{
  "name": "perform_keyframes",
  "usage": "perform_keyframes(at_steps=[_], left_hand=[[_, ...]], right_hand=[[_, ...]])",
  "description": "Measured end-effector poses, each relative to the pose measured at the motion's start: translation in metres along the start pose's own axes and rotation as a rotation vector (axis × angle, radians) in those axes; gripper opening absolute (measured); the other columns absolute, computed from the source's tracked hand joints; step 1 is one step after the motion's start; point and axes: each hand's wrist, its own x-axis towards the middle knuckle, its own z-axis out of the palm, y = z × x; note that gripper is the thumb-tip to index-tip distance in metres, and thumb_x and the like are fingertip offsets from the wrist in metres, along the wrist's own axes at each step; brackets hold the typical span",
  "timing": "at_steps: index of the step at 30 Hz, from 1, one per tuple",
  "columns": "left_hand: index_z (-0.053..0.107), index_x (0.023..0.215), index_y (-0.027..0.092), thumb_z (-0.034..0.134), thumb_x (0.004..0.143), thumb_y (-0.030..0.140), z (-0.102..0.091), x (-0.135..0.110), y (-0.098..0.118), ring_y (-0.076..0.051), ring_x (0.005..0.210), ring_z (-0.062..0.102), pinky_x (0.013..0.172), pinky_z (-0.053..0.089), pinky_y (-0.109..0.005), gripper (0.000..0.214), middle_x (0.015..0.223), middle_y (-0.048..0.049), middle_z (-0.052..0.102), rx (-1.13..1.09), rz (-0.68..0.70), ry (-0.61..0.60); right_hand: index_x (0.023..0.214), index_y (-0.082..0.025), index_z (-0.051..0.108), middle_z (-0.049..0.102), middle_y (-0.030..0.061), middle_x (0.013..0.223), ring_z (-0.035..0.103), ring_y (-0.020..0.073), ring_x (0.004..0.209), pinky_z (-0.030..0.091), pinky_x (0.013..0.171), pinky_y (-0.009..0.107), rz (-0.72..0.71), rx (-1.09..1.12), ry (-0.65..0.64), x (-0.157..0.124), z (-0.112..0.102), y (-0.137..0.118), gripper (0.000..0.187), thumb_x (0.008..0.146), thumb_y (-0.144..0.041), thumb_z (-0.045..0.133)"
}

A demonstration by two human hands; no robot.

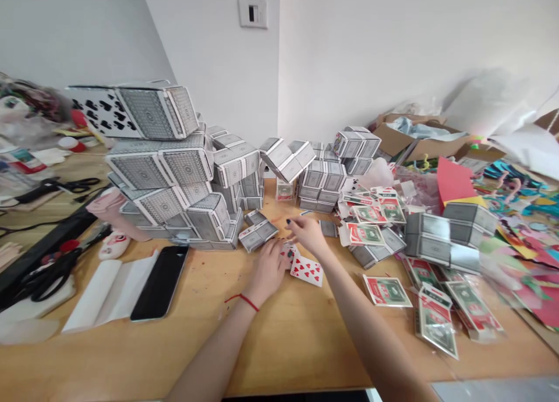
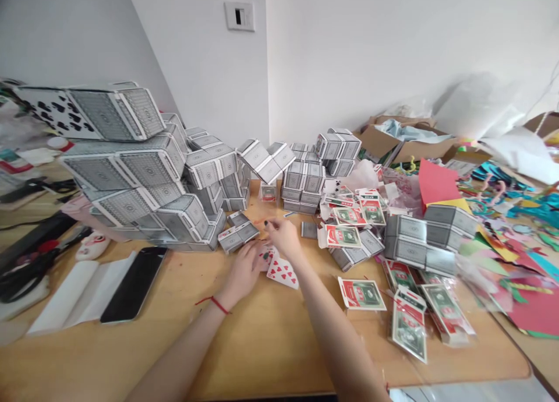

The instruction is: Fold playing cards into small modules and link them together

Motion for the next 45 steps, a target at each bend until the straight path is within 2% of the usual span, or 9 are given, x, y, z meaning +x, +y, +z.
perform_keyframes(at_steps=[3,6,10,17,21,26,32,41,45], left_hand=[[0.046,0.114,0.019,0.04,0.082,0.023,-0.007,0.002,-0.01,-0.02,0.11,0.044,0.092,0.036,-0.038,0.033,0.116,-0.0083,0.05,-0.034,-0.073,0.028],[0.052,0.108,0.02,0.052,0.074,0.028,-0.017,0.003,-0.016,-0.02,0.107,0.046,0.093,0.036,-0.038,0.034,0.111,-0.0067,0.053,-0.062,-0.006,-0.088],[0.045,0.117,0.023,0.068,0.059,0.031,-0.026,0.002,-0.016,-0.023,0.113,0.04,0.094,0.034,-0.04,0.063,0.12,-0.0057,0.048,-0.071,0.064,-0.184],[0.052,0.109,0.023,0.062,0.066,0.024,-0.028,0.004,-0.01,-0.022,0.104,0.046,0.09,0.037,-0.039,0.043,0.111,-0.0054,0.055,-0.027,0.025,-0.146],[0.049,0.112,0.026,0.061,0.067,0.02,-0.031,0.005,-0.005,-0.02,0.104,0.048,0.09,0.038,-0.038,0.047,0.111,-0.0032,0.055,-0.047,0.046,-0.107],[0.049,0.111,0.023,0.059,0.069,0.022,-0.029,0.004,-0.004,-0.02,0.105,0.048,0.09,0.038,-0.038,0.044,0.112,-0.0047,0.054,-0.045,-0.023,-0.001],[0.049,0.11,0.023,0.06,0.069,0.025,-0.027,0.005,-0.004,-0.02,0.109,0.045,0.095,0.036,-0.038,0.043,0.113,-0.0045,0.053,-0.073,-0.002,0.123],[0.049,0.11,0.025,0.063,0.065,0.022,-0.021,0.001,0.012,-0.021,0.107,0.044,0.094,0.037,-0.039,0.047,0.11,-0.0033,0.052,-0.126,0.032,0.013],[0.043,0.116,0.025,0.064,0.064,0.02,-0.014,0.001,0.015,-0.021,0.111,0.043,0.091,0.041,-0.038,0.057,0.12,-0.0053,0.046,-0.35,-0.078,0.036]], right_hand=[[0.071,-0.021,0.066,0.062,-0.0013,0.058,0.051,0.0115,0.046,0.041,0.049,0.023,-0.17,-0.393,0.016,-0.017,-0.036,0.004,0.01,0.062,-0.024,0.063],[0.083,-0.021,0.066,0.064,0.0022,0.076,0.056,0.0181,0.068,0.042,0.065,0.03,-0.221,-0.629,-0.079,-0.037,-0.055,0.017,0.032,0.052,-0.029,0.071],[0.097,-0.021,0.062,0.059,0.0071,0.095,0.048,0.0248,0.093,0.037,0.079,0.034,-0.29,-0.845,-0.214,-0.058,-0.057,0.031,0.052,0.047,-0.026,0.074],[0.103,-0.021,0.058,0.056,0.0083,0.095,0.046,0.0259,0.092,0.033,0.081,0.038,-0.337,-0.98,-0.139,-0.064,-0.052,0.027,0.045,0.06,-0.032,0.065],[0.098,-0.023,0.059,0.057,0.0066,0.096,0.047,0.0261,0.092,0.033,0.08,0.04,-0.343,-0.824,0.055,-0.061,-0.053,0.029,0.042,0.059,-0.035,0.065],[0.084,-0.018,0.06,0.063,0.0047,0.078,0.056,0.0195,0.067,0.042,0.062,0.03,-0.178,-0.265,0.212,-0.052,-0.055,0.037,0.034,0.055,-0.033,0.069],[0.082,-0.015,0.063,0.068,0.0046,0.077,0.059,0.0168,0.06,0.045,0.055,0.026,-0.014,0.109,0.123,-0.049,-0.05,0.04,0.032,0.057,-0.036,0.067],[0.083,-0.015,0.063,0.067,0.0034,0.074,0.06,0.0156,0.06,0.046,0.055,0.025,0.026,0.219,-0.016,-0.057,-0.032,0.043,0.028,0.061,-0.033,0.066],[0.081,-0.016,0.061,0.067,0.0021,0.073,0.058,0.0135,0.057,0.045,0.053,0.023,-0.008,0.237,-0.021,-0.057,-0.031,0.046,0.025,0.062,-0.03,0.066]])
